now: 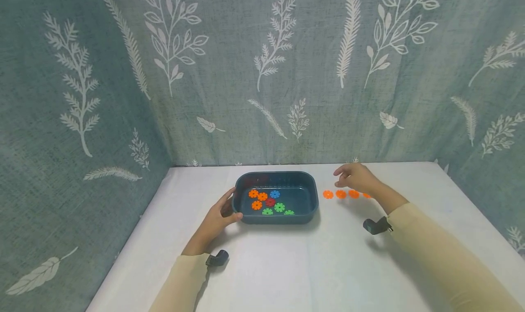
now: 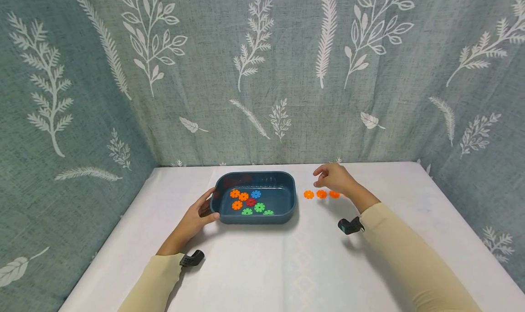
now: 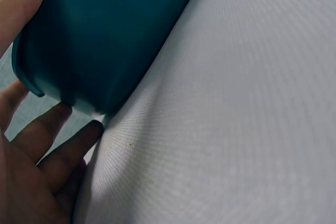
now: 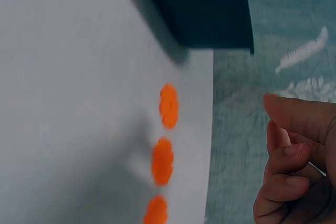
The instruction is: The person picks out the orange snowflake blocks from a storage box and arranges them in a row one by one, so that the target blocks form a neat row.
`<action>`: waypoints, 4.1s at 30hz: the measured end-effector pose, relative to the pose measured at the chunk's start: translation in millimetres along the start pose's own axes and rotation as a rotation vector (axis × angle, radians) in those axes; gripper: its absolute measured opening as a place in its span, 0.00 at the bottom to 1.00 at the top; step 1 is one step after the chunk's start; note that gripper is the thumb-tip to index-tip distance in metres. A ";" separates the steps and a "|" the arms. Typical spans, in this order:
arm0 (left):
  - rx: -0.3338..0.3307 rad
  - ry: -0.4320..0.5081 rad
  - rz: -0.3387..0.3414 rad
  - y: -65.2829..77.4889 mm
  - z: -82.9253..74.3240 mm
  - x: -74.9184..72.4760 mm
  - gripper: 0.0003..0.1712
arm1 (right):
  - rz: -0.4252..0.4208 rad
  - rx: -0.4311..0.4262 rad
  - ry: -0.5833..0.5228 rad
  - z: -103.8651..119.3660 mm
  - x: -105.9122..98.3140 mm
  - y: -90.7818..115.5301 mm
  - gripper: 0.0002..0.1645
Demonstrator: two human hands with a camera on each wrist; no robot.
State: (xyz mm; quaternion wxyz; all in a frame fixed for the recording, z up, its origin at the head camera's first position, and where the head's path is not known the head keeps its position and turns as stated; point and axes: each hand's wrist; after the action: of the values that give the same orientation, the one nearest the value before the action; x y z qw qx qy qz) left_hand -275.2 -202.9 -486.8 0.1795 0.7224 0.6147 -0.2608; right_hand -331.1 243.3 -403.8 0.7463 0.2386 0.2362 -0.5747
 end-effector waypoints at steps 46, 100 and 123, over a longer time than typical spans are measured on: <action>-0.037 0.032 0.008 7.6 4.5 12.7 0.51 | 0.176 -0.157 -0.157 77.6 128.3 -38.3 0.19; 0.010 0.017 -0.016 5.1 -1.3 1.3 0.49 | 0.124 -0.076 0.198 99.9 188.4 -74.4 0.13; 0.019 0.029 -0.008 4.4 -0.1 1.0 0.49 | 0.176 -0.113 0.071 98.2 182.7 -76.2 0.07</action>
State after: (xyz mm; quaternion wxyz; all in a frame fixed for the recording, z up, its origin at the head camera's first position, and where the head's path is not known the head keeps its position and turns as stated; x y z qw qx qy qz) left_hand -270.8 -202.8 -487.6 0.1627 0.7255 0.6175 -0.2566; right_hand -355.7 28.3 -448.8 0.7973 0.2363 0.2728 -0.4839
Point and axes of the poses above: each hand's wrist, its own y-axis away from the middle knuckle, its own x-axis out of the palm, z = x × y, and after that the axes turned 9 degrees about -y, right-handed
